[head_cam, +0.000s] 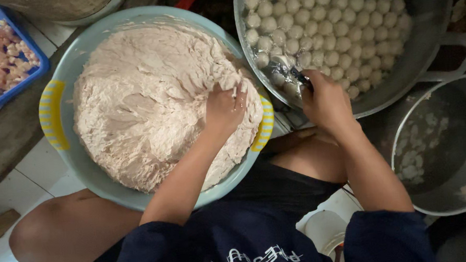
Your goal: The person sits on the floor and scoops portions of meat paste from a large basin with a spoon, shaping each portion by hand and dropping it into a water-filled tray already filled with similar balls. A tray of raw meat pieces sits nearby.
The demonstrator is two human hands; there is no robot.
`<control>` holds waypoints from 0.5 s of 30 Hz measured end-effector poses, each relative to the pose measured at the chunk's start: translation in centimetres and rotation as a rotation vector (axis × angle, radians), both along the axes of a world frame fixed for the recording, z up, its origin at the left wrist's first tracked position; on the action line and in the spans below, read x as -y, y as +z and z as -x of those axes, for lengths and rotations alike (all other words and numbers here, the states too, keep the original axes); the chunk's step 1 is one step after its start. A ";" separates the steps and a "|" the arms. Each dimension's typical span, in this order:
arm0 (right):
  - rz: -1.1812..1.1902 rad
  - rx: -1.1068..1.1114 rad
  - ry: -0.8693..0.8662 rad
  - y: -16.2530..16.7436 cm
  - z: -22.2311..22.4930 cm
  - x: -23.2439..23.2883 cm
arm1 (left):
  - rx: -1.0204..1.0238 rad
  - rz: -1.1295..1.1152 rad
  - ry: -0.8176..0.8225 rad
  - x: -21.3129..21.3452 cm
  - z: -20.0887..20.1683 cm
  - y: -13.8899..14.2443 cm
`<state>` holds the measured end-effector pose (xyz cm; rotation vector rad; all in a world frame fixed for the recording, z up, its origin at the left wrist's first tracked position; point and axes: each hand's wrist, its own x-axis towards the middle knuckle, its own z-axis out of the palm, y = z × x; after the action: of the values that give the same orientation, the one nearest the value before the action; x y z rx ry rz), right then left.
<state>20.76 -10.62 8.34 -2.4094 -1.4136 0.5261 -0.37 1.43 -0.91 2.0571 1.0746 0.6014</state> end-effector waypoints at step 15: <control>0.039 0.173 -0.020 -1.2 -1.4 -1.3 | -0.099 -0.146 -0.006 0.2 1.1 -0.1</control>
<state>22.12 -9.31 7.16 -2.5498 -1.4583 0.3505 -1.48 1.23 -1.03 2.2360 1.1090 0.5963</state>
